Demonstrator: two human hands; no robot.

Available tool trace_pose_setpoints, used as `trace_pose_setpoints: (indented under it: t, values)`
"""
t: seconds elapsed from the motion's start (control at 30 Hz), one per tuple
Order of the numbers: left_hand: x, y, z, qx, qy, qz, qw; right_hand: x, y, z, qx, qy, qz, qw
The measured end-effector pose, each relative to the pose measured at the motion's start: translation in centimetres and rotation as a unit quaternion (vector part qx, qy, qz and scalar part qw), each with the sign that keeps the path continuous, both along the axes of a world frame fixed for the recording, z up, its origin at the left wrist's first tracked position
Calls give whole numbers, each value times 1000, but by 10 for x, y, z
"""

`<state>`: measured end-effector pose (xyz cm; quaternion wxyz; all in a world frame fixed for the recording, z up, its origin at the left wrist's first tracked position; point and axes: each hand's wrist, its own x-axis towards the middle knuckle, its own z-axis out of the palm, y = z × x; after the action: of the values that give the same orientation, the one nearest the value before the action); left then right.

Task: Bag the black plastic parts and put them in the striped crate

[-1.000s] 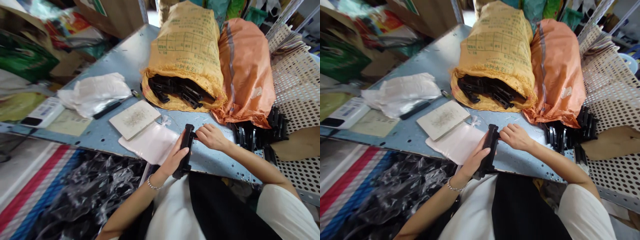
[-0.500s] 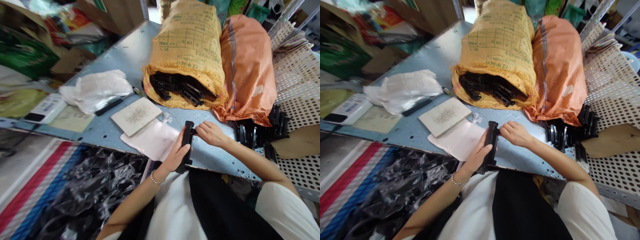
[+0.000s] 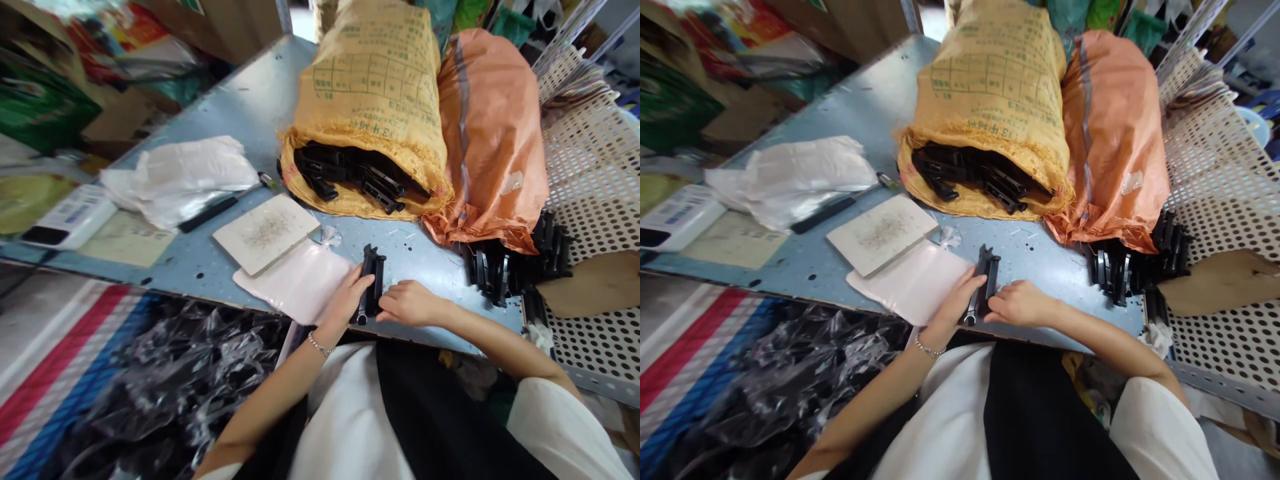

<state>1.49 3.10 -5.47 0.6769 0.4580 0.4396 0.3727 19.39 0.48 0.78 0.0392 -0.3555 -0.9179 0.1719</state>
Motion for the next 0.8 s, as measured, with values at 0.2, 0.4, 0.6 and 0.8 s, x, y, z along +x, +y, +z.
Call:
trace_pose_setpoints:
  t: [0.2,0.4,0.6,0.8]
  values:
    - [31,-30,-35,167,196,-13,966,12,132,0,95,-57,-371,922]
    - [22,-21,-37,219,222,9,950,14,187,-25,-26,68,-478,875]
    - [14,42,-12,-34,-108,113,987,7,99,-39,-294,270,-453,797]
    - [25,35,20,-124,-291,66,946,17,37,-41,-498,412,-306,699]
